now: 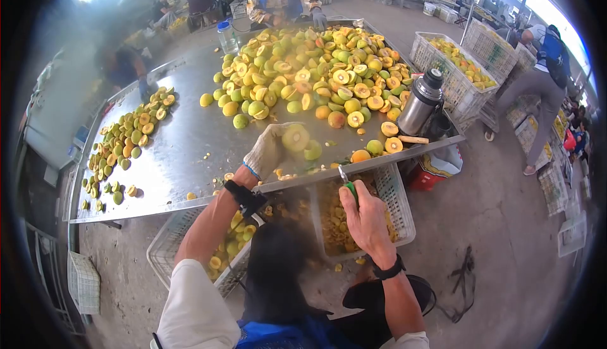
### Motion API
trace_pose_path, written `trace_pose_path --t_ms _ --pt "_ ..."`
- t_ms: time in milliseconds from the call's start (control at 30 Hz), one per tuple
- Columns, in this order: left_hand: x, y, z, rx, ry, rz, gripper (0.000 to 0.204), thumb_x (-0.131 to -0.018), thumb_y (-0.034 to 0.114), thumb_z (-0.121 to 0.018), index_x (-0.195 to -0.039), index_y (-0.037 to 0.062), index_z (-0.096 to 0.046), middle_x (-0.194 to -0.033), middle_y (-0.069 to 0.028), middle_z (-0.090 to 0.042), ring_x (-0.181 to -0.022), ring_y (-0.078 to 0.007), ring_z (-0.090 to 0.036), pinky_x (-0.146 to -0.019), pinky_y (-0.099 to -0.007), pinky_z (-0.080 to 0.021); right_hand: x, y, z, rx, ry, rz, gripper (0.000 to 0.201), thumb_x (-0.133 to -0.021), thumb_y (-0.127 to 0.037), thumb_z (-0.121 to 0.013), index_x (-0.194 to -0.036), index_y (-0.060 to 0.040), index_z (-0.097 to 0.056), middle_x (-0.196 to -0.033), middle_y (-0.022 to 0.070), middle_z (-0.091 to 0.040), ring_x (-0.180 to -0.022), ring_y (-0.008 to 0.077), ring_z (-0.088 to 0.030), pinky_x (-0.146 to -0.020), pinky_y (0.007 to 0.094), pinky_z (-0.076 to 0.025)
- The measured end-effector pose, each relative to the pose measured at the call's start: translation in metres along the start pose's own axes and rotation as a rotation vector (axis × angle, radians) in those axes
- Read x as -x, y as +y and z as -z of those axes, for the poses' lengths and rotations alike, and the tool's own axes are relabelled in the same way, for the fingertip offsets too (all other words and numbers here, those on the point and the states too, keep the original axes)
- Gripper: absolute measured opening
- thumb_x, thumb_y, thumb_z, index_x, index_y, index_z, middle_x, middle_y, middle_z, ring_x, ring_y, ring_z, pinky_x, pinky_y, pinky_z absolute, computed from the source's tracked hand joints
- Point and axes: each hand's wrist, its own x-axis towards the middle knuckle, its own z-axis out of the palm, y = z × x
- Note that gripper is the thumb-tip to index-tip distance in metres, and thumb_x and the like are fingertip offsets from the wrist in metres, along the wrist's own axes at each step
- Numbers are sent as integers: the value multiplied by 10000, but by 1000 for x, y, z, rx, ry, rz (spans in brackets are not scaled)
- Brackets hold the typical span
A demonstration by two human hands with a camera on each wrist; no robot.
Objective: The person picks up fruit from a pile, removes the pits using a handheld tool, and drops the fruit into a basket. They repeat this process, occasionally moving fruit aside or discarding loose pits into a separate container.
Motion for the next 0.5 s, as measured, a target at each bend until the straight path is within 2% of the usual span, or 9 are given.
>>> trace_pose_path --t_ms 67,167,267,367,400,500 --pt "25 -3 -38 -156 15 -72 512 -1063 281 -433 -1401 -53 -625 -1160 -153 -762 -779 -234 -752 -548 -343 -600 2 2 -11 61 23 84 264 -1091 -230 -631 -987 -6 -538 -781 277 -646 -752 511 -645 -627 567 -468" --pt "66 17 -88 -354 -63 -98 446 -1073 277 -451 -1344 7 -680 -1160 -94 -748 -923 -205 -744 -700 -360 -623 4 -4 -17 138 97 177 262 -1092 -243 -633 -995 -15 -548 -780 267 -657 -738 507 -646 -627 561 -481" --pt "76 11 -107 29 -115 4 470 -1075 273 -420 -1369 3 -669 -1213 -99 -739 -1021 -177 -729 -819 -350 -615 3 -7 -16 151 158 189 243 -1076 -225 -661 -992 -24 -552 -783 251 -669 -747 493 -663 -624 548 -499" --pt "80 -1 -129 25 -75 -94 493 -1079 285 -399 -1389 1 -657 -1257 -99 -728 -1114 -160 -698 -962 -331 -571 3 -13 -14 137 205 196 226 -1058 -196 -688 -987 -27 -555 -776 241 -672 -746 486 -673 -616 541 -511" --pt "73 -11 -130 30 -80 -120 561 -997 354 -487 -1440 26 -587 -1292 -121 -697 -1122 -218 -689 -940 -364 -594 3 -12 -13 134 221 195 222 -1051 -187 -697 -985 -28 -557 -772 237 -673 -742 483 -675 -611 538 -514" --pt "65 -28 -135 -4 -55 -217 512 -1001 344 -484 -1382 24 -605 -1259 -132 -705 -1104 -227 -691 -1010 -381 -567 2 -2 -18 189 274 187 222 -1039 -172 -714 -974 -26 -559 -741 232 -666 -705 479 -672 -585 530 -513"
